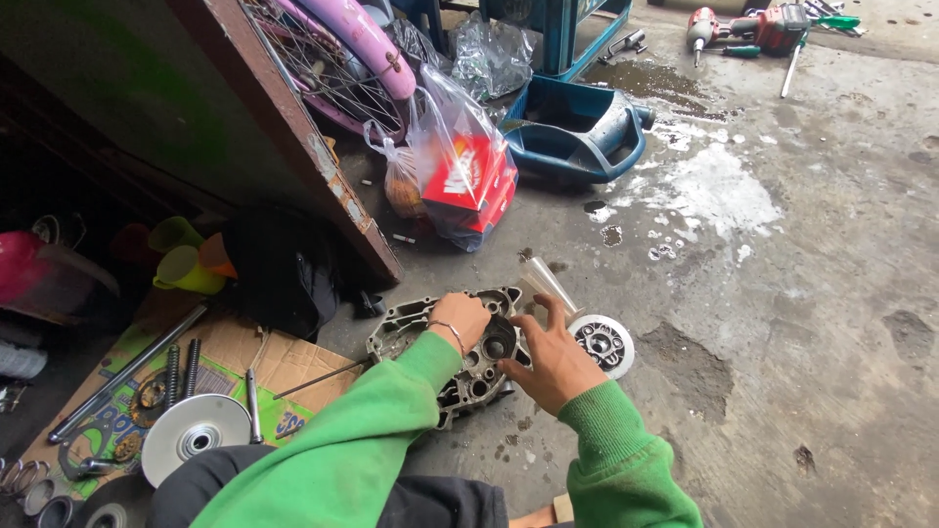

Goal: The person sits on the floor and uses a brush to scrub the inside and outside surfaces of a disassembled engine casing. They rotate the casing to access different areas and continue scrubbing with the brush.

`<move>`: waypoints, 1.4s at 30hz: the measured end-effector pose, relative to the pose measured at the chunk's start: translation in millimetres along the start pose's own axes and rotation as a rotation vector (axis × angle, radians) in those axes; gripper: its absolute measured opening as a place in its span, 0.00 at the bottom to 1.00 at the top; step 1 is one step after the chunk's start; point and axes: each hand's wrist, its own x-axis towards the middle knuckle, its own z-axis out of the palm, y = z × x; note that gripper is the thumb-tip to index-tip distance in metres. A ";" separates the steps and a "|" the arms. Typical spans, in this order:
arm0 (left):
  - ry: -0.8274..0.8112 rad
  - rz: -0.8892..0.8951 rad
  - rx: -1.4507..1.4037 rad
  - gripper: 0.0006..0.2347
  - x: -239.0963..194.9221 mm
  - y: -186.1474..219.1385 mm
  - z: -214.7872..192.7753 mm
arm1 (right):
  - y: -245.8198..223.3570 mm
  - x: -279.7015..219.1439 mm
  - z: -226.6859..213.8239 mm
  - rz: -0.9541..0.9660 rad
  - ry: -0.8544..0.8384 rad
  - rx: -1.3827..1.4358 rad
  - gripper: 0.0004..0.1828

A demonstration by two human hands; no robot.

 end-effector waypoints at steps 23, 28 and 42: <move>0.115 -0.085 0.020 0.06 -114.3 -4.8 -41.1 | 24.2 27.5 59.1 -0.011 -0.119 -0.054 0.31; 0.119 0.003 -0.094 0.06 -105.9 17.9 -23.6 | 21.1 45.8 109.1 -0.035 -0.170 -0.047 0.31; -0.062 -0.063 -0.958 0.25 -145.7 -68.0 -104.6 | 6.3 83.1 110.7 0.006 -0.053 -0.188 0.16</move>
